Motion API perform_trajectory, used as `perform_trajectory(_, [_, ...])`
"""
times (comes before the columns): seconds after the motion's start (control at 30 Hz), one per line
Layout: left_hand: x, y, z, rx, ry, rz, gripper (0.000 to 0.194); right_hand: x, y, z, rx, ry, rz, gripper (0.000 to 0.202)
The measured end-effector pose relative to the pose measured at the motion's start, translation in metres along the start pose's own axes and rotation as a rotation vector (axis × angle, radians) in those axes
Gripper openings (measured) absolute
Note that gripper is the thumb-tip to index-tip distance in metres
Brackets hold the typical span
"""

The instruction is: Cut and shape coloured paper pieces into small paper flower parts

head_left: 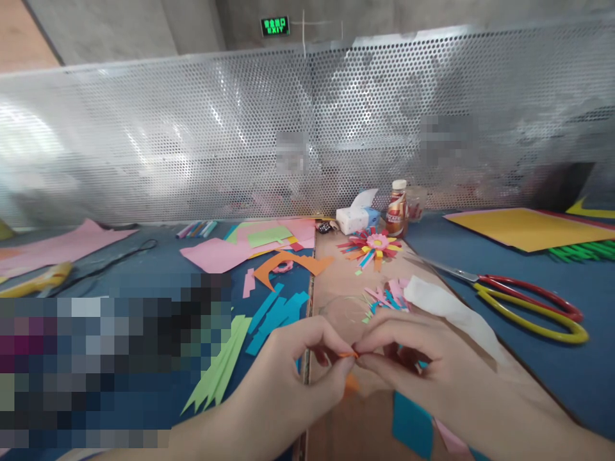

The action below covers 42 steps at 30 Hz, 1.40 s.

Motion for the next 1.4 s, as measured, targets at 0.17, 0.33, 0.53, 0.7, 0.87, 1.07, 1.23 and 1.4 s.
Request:
perform_trajectory(0.17, [0.000, -0.001, -0.002, -0.021, -0.011, -0.023, 0.006, 0.002, -0.001, 0.003, 0.001, 0.003, -0.005, 0.010])
perform_trajectory(0.33, [0.001, 0.000, -0.001, -0.019, 0.002, -0.033, 0.008, 0.004, -0.002, 0.008, 0.004, -0.031, -0.003, 0.010])
perform_trajectory(0.53, [0.004, 0.001, -0.002, 0.017, 0.074, -0.035, 0.011, -0.002, -0.006, 0.001, -0.125, -0.236, 0.124, 0.013])
perform_trajectory(0.7, [0.002, 0.001, 0.000, 0.107, 0.137, 0.017, 0.008, 0.001, -0.011, -0.004, -0.172, -0.269, 0.157, 0.013])
perform_trajectory(0.87, [0.003, -0.003, 0.010, 0.210, 0.174, -0.016, 0.009, 0.005, -0.009, -0.002, -0.124, -0.272, 0.105, 0.012])
perform_trajectory(1.07, [0.005, -0.001, 0.009, 0.201, 0.169, -0.063, 0.008, 0.007, -0.008, -0.001, -0.088, -0.241, 0.042, 0.019])
perform_trajectory(1.23, [0.002, 0.003, 0.004, 0.095, 0.124, -0.059, 0.012, 0.001, -0.006, -0.004, -0.054, -0.202, 0.038, 0.012])
perform_trajectory(1.4, [0.006, 0.002, -0.007, -0.085, -0.083, -0.112, 0.011, -0.003, 0.000, 0.009, 0.179, -0.068, -0.084, 0.026])
Point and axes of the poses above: each hand's wrist, its own y-axis towards the middle knuckle, its own x-axis out of the palm, z = x × y, the point moved 9 cm from there along y, towards the middle knuckle, and after that the axes turned 6 degrees about z, right-handed, at the moved point
